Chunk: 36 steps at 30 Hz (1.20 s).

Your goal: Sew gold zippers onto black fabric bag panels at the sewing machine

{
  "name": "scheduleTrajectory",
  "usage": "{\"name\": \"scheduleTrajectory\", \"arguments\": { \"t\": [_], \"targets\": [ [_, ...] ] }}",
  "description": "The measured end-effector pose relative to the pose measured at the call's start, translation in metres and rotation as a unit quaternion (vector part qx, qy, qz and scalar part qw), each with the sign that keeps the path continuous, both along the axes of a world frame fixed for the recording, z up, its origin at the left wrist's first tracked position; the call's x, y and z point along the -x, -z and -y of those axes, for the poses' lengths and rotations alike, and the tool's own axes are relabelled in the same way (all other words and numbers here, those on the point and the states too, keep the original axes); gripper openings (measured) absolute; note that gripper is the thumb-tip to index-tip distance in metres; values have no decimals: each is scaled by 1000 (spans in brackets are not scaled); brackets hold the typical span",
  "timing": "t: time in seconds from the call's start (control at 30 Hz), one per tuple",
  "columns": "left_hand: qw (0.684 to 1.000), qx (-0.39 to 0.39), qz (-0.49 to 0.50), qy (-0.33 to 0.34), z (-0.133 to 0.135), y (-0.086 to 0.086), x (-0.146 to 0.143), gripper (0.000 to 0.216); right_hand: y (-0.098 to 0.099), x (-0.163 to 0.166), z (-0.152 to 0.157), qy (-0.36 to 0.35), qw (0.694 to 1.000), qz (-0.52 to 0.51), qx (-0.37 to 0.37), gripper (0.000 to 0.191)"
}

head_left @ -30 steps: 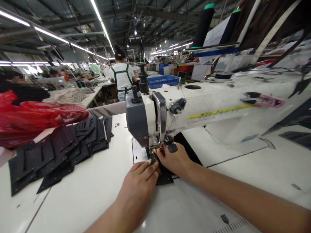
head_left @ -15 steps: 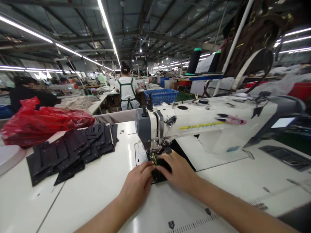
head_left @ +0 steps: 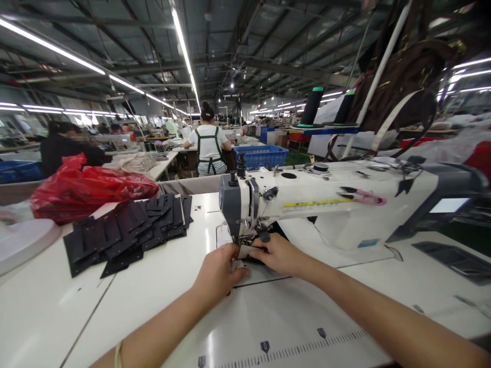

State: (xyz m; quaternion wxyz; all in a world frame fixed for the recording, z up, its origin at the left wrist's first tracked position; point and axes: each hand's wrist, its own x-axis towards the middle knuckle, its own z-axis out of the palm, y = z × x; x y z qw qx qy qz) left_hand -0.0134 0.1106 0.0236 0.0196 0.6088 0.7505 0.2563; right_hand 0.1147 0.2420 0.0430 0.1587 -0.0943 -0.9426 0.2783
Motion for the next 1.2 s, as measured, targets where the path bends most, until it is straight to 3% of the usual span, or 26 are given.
{"name": "scheduleTrajectory", "arguments": {
  "t": [0.13,0.4,0.53,0.67,0.8,1.2],
  "targets": [
    [999,3,-36,-20,-13,0,1,13,-3,2,-1,-2,1000,-8,16,19],
    [993,-32,-111,33,-7,0,6,6,-6,-7,7,-25,999,-33,-16,26],
    [983,-56,-155,80,1,12,-1,13,15,-11,23,-6,998,-46,-51,19],
    [969,-92,-199,111,8,28,-8,19,42,-16,36,8,988,-100,-121,28],
    [958,-130,-225,121,11,36,-9,21,52,-18,38,12,966,-173,-191,30],
    [939,-162,-271,136,4,22,-3,31,54,-11,29,8,957,-171,-234,32]
  ]
}}
